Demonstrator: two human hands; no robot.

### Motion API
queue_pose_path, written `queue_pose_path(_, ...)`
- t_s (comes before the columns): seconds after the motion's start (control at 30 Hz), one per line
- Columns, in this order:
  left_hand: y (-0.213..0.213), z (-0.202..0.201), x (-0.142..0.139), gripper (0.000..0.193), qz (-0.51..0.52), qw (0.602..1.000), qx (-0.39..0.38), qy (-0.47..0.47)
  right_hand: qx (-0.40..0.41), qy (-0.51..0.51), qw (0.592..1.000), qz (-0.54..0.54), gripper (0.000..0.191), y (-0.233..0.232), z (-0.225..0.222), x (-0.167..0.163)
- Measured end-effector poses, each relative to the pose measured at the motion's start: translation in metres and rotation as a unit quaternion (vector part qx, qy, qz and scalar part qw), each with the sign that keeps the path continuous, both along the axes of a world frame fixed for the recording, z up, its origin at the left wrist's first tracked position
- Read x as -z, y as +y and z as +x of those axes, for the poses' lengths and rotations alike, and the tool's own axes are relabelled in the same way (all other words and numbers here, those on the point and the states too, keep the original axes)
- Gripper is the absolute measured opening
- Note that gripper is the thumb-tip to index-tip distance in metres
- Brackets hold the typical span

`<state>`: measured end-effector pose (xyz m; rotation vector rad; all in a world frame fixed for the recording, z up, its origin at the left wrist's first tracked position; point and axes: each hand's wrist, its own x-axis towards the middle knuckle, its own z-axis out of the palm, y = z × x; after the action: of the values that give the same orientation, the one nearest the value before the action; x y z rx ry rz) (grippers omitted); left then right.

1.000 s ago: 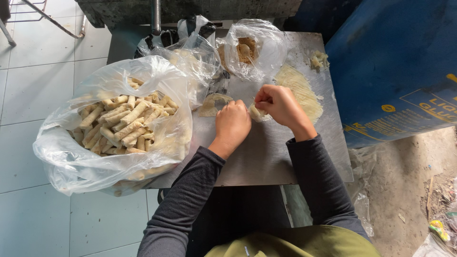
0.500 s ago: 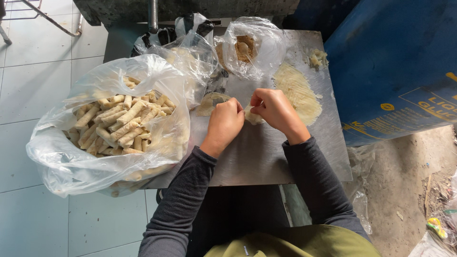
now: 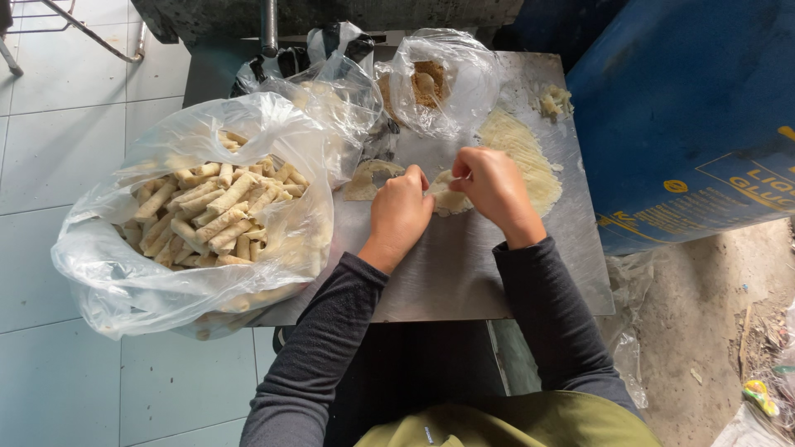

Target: The person tears pieces from a soft white sheet, flattens a piece on the metal table, adds brown filling from a plastic-lined container, and folds the sheet over the filling into a roll, placing finished rolls into a plastic bag filled with similar rolls.

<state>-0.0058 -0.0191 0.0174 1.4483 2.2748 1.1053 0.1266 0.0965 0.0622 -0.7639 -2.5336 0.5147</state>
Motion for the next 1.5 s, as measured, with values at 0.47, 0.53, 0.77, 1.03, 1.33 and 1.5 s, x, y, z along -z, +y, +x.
queue_pose_path(0.47,-0.001,0.013,0.017,0.017,-0.043,0.996,-0.017,0.074,0.054,0.064,0.977,0.197,0.029,0.028,-0.056,-0.017)
queue_pose_path(0.53,0.000,0.013,0.020,0.012,-0.035,0.995,-0.015,0.092,0.062,0.009,0.984,0.168,0.029,0.029,-0.065,-0.020)
queue_pose_path(0.77,0.004,0.016,0.020,0.010,-0.023,0.988,-0.063,0.137,0.088,-0.093,0.968,0.216,0.014,0.030,-0.068,-0.027)
queue_pose_path(1.03,0.009,0.021,0.020,0.007,-0.019,0.987,-0.063,0.148,0.094,-0.012,0.957,0.273,0.009,0.034,-0.069,-0.037)
queue_pose_path(1.33,0.007,0.023,0.013,0.009,0.015,0.985,-0.050,0.165,0.119,0.114,0.986,-0.003,0.019,0.038,-0.071,-0.045)
queue_pose_path(1.5,0.003,0.021,0.003,0.019,0.032,0.999,-0.011,-0.024,0.157,0.117,0.954,-0.229,0.020,0.041,-0.066,-0.052)
